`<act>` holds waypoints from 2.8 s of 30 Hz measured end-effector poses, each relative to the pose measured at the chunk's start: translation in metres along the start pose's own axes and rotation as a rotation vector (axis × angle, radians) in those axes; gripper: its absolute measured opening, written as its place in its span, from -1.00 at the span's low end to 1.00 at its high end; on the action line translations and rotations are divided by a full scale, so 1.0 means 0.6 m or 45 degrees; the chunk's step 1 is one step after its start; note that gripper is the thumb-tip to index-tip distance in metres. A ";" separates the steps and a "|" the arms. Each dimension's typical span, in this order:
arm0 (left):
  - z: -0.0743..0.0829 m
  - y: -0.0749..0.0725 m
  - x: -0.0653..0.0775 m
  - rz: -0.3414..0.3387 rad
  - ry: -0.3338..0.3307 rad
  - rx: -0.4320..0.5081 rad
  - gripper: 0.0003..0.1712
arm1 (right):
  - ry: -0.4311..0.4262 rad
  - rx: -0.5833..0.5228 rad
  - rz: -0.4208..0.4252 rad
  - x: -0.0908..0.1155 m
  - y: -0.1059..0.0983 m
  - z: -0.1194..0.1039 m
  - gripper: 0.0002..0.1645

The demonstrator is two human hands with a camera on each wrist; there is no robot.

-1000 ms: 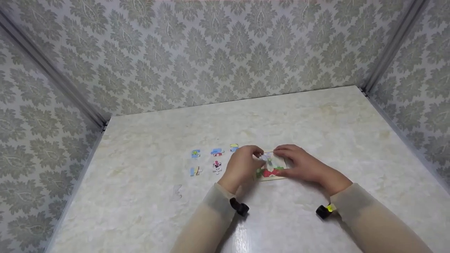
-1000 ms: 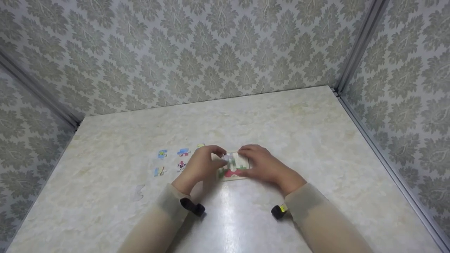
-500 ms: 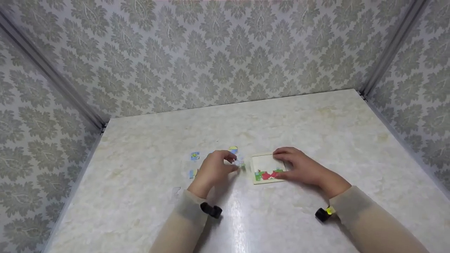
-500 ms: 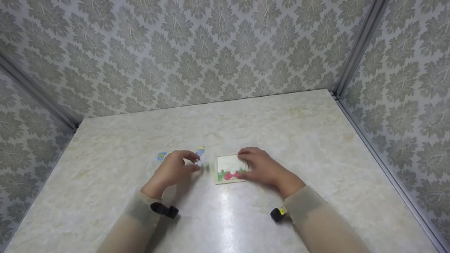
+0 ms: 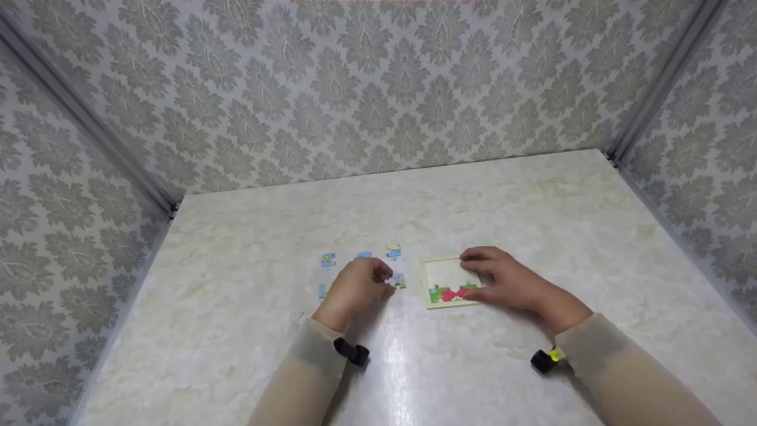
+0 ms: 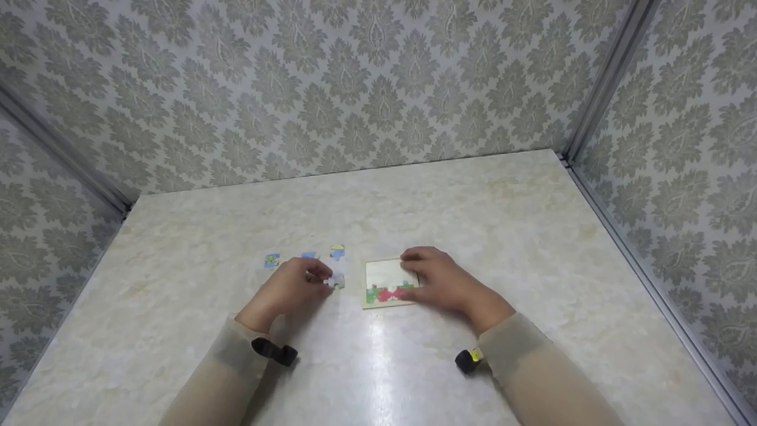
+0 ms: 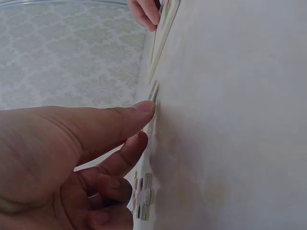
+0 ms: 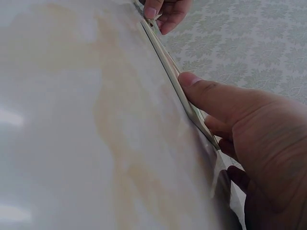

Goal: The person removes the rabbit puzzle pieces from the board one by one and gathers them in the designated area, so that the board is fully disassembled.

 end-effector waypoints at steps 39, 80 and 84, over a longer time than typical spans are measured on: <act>0.116 0.093 0.013 -0.123 0.233 -0.300 -0.64 | -0.013 0.009 0.030 0.002 0.001 0.000 -0.15; 0.120 0.100 0.012 -0.123 0.247 -0.265 -0.65 | 0.072 0.036 0.074 -0.006 0.007 -0.012 -0.19; 0.123 0.096 0.016 -0.084 0.301 -0.271 -0.64 | 0.062 0.037 0.083 -0.006 0.008 -0.013 -0.19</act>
Point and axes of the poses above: each hand's wrist, its own x-axis away from the middle knuckle, its own y-axis out of the palm, z = x × y, the point moved 9 cm from there along -x, towards the middle knuckle, and after that the axes turned 10 degrees about -y, right-handed, at the moved point
